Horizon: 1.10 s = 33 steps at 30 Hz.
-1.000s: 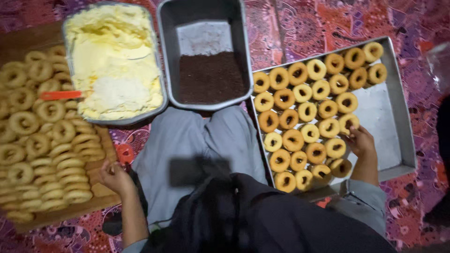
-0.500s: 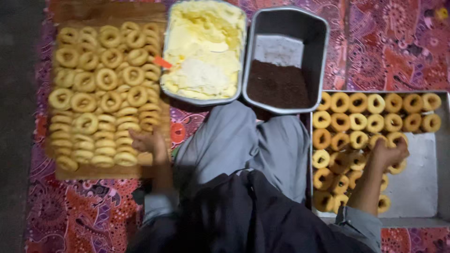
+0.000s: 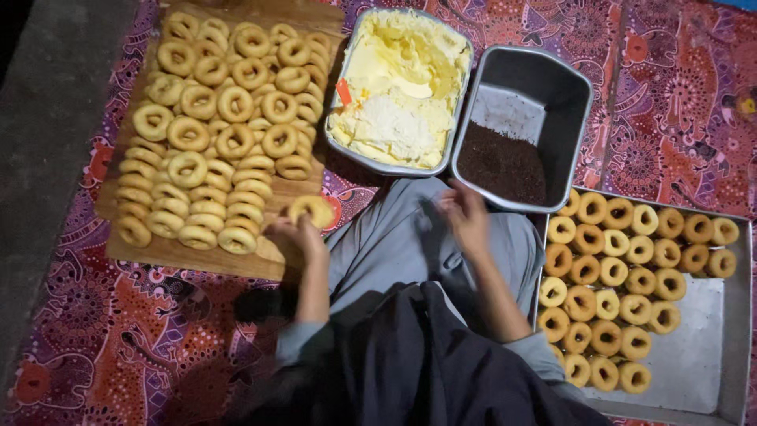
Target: The person fills ring-shaped donuts with a yellow cream and then rolls them in a dark granular topping. They handle each donut one at a time, placing the finished items onto a metal tray.
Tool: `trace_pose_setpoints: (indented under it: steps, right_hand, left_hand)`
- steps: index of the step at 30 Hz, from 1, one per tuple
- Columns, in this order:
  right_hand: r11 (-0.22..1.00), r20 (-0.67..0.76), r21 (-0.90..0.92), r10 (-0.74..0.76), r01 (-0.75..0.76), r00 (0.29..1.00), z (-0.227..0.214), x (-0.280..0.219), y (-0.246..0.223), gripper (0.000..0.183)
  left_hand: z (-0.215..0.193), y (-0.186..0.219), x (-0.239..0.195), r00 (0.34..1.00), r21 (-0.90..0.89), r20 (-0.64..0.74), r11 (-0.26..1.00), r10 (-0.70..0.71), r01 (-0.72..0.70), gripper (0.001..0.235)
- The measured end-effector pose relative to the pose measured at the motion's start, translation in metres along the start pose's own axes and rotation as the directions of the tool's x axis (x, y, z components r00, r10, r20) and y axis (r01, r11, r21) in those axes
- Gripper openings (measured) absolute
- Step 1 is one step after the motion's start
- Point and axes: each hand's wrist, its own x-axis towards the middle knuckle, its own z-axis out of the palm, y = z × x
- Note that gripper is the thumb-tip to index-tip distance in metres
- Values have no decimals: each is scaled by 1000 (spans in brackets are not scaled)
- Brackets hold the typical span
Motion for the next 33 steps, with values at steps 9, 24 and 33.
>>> trace_pose_setpoints:
  steps: [9,24,33]
  right_hand:
    - [982,189,120,120,-144,975,88,-4,7,36]
    - [574,428,-500,-488,649,761,85,164,-67,27]
    - [782,633,-226,-336,581,698,115,121,-69,31]
  left_hand:
    - [25,28,-80,944,72,294,989,-147,132,26]
    - [56,-20,-35,679,-414,545,546,-492,728,24]
    - [92,-1,-18,651,-334,511,568,-561,752,54]
